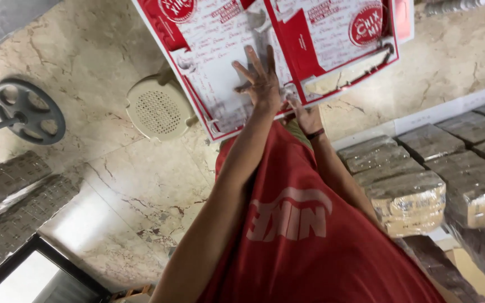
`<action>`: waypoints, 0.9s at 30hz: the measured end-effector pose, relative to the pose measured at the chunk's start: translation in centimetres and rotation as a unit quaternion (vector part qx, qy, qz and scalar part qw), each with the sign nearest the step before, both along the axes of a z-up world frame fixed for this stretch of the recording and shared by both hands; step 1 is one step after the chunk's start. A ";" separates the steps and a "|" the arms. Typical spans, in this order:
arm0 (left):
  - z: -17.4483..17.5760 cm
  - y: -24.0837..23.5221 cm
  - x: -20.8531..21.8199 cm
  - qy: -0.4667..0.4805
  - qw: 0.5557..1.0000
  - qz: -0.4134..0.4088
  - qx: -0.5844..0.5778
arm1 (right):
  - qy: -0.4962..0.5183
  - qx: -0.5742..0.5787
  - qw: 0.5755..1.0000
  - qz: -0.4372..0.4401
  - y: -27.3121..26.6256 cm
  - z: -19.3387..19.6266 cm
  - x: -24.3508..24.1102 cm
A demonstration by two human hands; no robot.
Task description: Folding flat cardboard sheets into boxes and stacking them in a factory setting.
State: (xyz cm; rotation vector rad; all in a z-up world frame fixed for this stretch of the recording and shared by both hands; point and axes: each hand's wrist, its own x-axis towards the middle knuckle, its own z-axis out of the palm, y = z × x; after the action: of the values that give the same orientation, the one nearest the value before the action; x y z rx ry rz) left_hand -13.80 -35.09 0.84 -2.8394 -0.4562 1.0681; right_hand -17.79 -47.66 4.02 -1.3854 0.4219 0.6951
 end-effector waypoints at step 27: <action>-0.1 15.8 -13.1 -0.244 0.779 0.507 -0.278 | -0.311 -0.392 0.855 -0.136 -23.9 -11.8 12.2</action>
State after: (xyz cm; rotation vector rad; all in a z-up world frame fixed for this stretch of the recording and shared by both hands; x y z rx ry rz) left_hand -26.94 -19.27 0.76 -3.3441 -2.2447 0.4745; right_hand -5.60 -71.53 -7.81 -2.1584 0.3752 -0.2366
